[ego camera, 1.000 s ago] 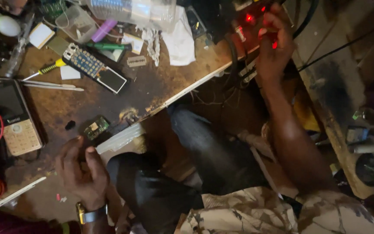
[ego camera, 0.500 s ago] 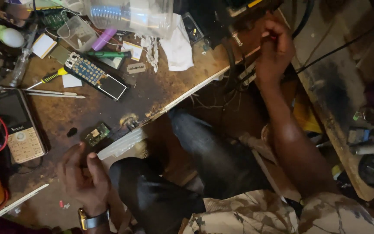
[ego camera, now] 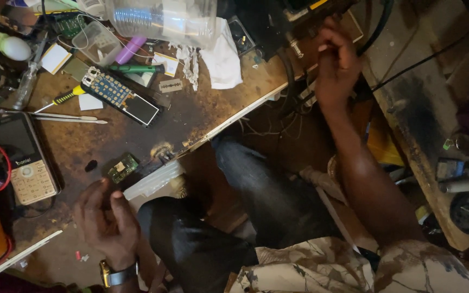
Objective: Repairing a small electronic circuit board by soldering components and using a probe
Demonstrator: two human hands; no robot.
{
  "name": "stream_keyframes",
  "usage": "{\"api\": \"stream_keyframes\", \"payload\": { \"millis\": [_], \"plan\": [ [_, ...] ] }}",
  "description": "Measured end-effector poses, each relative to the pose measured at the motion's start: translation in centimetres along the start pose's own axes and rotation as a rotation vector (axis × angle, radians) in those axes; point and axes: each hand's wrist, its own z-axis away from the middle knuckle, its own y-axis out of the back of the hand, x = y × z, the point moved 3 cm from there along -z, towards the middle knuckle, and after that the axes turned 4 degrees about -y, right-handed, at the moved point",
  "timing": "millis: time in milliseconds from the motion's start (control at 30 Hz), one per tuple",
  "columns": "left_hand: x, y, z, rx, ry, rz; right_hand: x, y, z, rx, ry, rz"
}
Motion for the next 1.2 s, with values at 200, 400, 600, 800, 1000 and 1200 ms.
{"api": "stream_keyframes", "payload": {
  "millis": [200, 400, 600, 800, 1000, 1200],
  "plan": [
    [0.4, 0.0, -0.3, -0.008, -0.020, -0.004, 0.9, -0.5, 0.2, 0.046, -0.101, -0.059],
    [0.2, 0.1, -0.4, 0.009, -0.023, 0.009, 5.7, 2.6, -0.9, 0.440, -0.382, -0.390],
    [-0.1, 0.0, -0.1, 0.020, -0.004, -0.008, 8.5, 7.0, -5.3, 0.395, 0.188, 0.216],
    [-0.3, 0.2, 0.3, -0.001, 0.042, -0.004, 15.9, 8.7, -7.3, -0.010, 0.070, 0.492],
    [0.5, 0.4, -0.3, 0.025, -0.014, -0.014, 8.3, 8.3, -8.0, 0.028, 0.171, 0.392],
    [0.8, 0.5, -0.5, 0.053, -0.051, 0.024, 4.5, 11.3, -6.0, 0.032, 0.055, 0.393]
  ]
}}
